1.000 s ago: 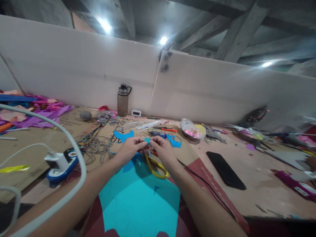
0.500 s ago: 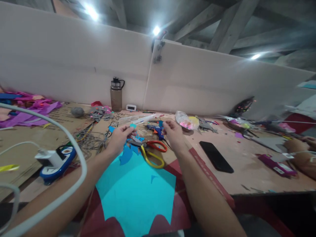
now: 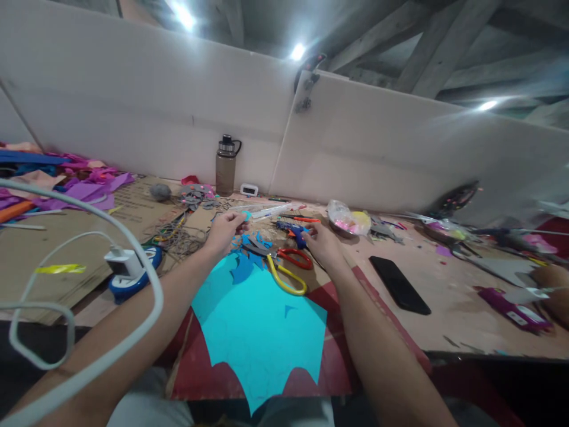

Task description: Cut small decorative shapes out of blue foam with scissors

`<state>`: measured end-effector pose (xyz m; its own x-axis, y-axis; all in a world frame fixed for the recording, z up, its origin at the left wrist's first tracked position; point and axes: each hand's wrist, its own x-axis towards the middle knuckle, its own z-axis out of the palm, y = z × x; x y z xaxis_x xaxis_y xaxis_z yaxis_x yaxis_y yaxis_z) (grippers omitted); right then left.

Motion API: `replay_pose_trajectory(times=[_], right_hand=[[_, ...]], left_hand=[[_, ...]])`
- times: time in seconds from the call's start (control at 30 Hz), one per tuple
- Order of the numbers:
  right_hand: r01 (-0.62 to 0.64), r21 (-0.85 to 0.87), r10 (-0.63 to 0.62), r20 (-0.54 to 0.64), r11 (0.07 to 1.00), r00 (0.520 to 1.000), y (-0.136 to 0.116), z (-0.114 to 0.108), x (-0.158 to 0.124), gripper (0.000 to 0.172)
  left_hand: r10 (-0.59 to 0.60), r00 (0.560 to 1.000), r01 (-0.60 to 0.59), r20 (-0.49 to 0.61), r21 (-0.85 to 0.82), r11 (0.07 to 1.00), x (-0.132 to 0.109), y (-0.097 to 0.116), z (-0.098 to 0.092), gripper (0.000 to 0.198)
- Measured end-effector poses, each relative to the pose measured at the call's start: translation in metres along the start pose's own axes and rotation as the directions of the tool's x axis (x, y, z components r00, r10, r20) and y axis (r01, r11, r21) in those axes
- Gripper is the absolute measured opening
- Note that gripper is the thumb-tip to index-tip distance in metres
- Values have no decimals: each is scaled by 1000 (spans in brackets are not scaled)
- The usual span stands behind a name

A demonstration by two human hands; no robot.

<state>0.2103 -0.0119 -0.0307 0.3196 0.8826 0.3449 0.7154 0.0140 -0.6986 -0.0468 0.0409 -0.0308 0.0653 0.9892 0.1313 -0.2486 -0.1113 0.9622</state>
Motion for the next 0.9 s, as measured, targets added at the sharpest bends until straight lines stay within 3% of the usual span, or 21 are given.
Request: replay_pose_trajectory(times=[0.07, 0.13, 0.23, 0.37, 0.53, 0.73, 0.9], right_hand=[[82, -15, -80, 140, 996, 987, -16, 3, -17, 15], [256, -146, -184, 384, 956, 905, -27, 3, -36, 22], [475, -360, -236, 539, 803, 808, -28, 3, -58, 37], [528, -436, -260, 537, 728, 802, -15, 9, -68, 51], [520, -263, -341, 508, 813, 791, -6, 10, -65, 47], [248, -109, -199, 332, 963, 922, -10, -1, -60, 46], [176, -248, -103, 281, 953, 954, -1, 0, -55, 46]], left_hand=[[15, 999, -15, -35, 2, 1000, 4, 0, -4, 31], [10, 998, -11, -68, -19, 1000, 6, 2, -6, 27], [-19, 997, 14, -80, -60, 998, 6, 6, -6, 19], [-47, 995, 43, -88, -49, 998, 4, 8, -4, 17], [-46, 993, 36, -110, -89, 995, 4, 11, -5, 18], [-75, 995, 63, -62, -174, 983, 6, 16, -6, 16], [-147, 983, 153, 111, -45, 987, 6, 14, -8, 24]])
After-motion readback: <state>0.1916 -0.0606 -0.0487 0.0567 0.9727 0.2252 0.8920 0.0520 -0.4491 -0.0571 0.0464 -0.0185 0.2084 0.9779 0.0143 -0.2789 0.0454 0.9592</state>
